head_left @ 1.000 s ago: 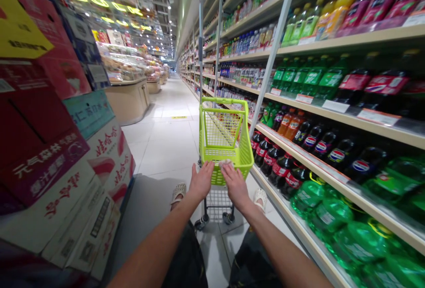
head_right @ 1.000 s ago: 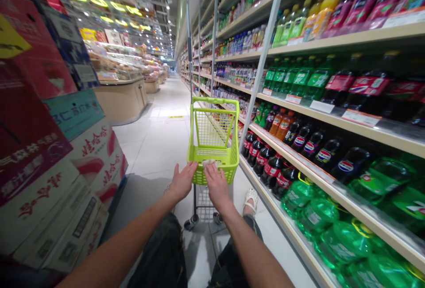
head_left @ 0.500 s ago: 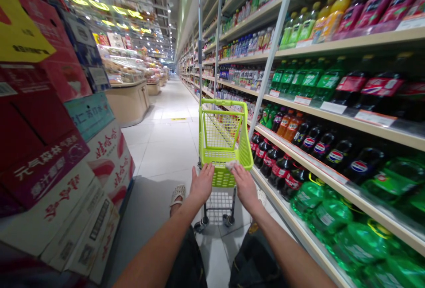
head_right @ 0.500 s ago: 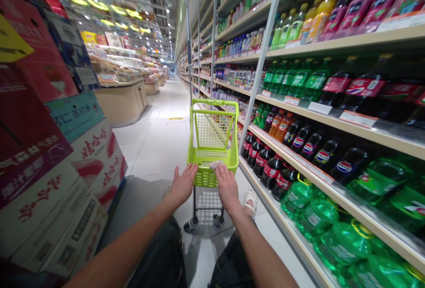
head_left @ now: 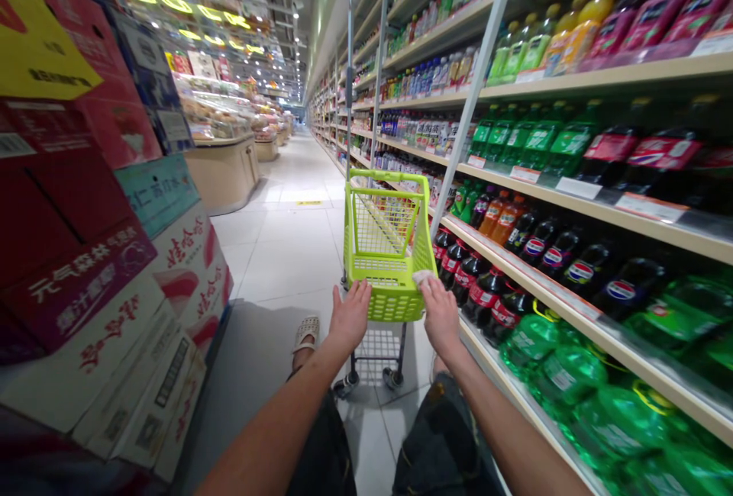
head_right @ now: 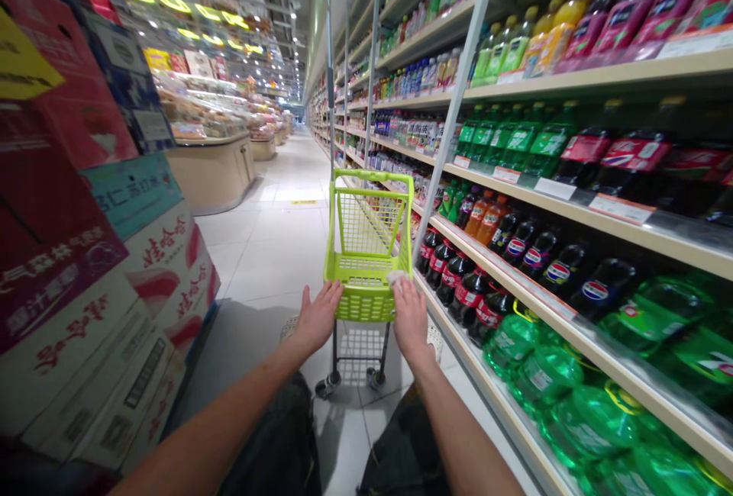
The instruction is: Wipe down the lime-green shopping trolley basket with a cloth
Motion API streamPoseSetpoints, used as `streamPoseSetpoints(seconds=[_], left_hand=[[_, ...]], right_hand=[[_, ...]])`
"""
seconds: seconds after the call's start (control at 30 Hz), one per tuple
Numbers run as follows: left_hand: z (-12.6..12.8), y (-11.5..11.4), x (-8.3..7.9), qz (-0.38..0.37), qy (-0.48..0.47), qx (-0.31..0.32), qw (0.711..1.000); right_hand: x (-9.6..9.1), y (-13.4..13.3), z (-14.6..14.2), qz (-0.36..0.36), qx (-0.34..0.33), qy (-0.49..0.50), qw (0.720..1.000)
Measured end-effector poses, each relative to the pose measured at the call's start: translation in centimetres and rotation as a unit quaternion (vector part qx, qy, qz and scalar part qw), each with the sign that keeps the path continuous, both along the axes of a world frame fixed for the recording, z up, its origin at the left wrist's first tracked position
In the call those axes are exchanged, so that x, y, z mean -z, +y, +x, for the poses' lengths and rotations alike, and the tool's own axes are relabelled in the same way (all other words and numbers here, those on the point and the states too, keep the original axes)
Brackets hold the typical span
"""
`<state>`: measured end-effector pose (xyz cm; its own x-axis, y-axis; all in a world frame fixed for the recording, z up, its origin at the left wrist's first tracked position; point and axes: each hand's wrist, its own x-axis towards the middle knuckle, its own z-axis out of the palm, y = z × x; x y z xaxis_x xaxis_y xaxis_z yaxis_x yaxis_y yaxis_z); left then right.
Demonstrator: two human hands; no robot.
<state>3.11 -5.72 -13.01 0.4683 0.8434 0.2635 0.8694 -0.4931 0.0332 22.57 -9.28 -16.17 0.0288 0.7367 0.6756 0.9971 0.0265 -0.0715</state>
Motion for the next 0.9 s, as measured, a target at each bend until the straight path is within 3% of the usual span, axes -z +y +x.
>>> streamPoseSetpoints(seconds=[0.07,0.2,0.27,0.43,0.5,0.63,0.7,0.9], left_hand=[[0.1,0.0,0.1,0.001,0.004,-0.002,1.0],[0.1,0.0,0.0,0.006,0.008,0.0,1.0],[0.0,0.0,-0.1,0.005,0.011,0.004,1.0],[0.1,0.0,-0.1,-0.004,0.01,0.002,1.0],[0.3,0.0,-0.1,-0.005,0.005,0.002,1.0],[0.3,-0.1,-0.1,0.0,0.005,0.003,1.0],[-0.1,-0.2,-0.2,0.004,0.011,0.005,1.0],[-1.1,0.1,0.0,0.001,0.013,-0.007,1.0]], right_hand=[[0.0,0.0,0.0,0.004,0.019,0.012,1.0],[0.7,0.2,-3.2,-0.012,-0.101,-0.026,0.994],[0.9,0.3,-3.4,-0.009,-0.136,-0.035,0.99],[0.6,0.2,1.5,0.042,-0.016,0.021,0.999],[0.7,0.3,1.7,0.049,-0.001,0.035,0.998],[1.2,0.6,-2.1,0.018,-0.122,-0.003,0.992],[1.1,0.6,-3.1,0.005,-0.148,-0.016,0.989],[-0.2,0.7,-1.1,0.008,-0.013,0.043,0.999]])
